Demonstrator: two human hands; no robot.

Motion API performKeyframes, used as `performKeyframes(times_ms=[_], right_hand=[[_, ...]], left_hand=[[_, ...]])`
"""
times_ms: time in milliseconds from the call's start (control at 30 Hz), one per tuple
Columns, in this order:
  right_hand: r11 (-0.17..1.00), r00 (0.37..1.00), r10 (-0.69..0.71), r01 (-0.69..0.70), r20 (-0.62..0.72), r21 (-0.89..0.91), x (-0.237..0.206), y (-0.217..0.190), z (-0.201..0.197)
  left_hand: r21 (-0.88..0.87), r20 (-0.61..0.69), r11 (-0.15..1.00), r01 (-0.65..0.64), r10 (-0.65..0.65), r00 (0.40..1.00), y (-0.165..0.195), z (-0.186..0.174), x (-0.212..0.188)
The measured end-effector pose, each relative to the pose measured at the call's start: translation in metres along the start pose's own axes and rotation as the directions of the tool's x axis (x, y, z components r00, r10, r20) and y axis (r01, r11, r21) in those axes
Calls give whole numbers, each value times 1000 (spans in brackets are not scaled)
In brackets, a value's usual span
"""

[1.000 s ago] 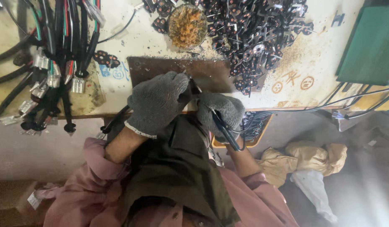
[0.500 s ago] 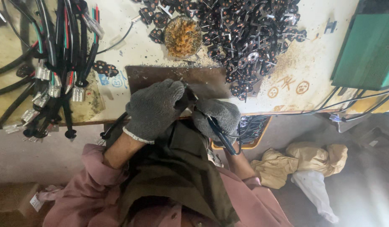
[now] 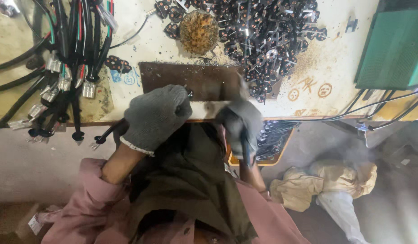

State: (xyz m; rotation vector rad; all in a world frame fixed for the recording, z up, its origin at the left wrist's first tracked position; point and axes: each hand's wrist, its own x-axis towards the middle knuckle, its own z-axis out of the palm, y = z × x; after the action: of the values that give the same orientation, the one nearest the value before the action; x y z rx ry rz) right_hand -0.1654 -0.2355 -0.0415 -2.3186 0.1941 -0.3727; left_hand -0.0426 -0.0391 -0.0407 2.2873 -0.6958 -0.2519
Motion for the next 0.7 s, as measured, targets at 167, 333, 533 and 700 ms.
performKeyframes(times_ms=[167, 333, 533, 700], right_hand=[[990, 966, 57, -22, -251, 140, -8, -5, -4], [999, 1000, -2, 3, 30, -37, 13, -11, 0], [999, 999, 9, -8, -52, 31, 15, -4, 4], [977, 981, 185, -189, 52, 102, 20, 9, 31]], left_hand=[[-52, -40, 998, -24, 22, 999, 4, 4, -2], [-104, -79, 993, -53, 45, 996, 12, 10, 7], [-84, 6, 996, 1, 0, 1000, 12, 14, 8], [-88, 122, 995, 56, -45, 992, 10, 17, 15]])
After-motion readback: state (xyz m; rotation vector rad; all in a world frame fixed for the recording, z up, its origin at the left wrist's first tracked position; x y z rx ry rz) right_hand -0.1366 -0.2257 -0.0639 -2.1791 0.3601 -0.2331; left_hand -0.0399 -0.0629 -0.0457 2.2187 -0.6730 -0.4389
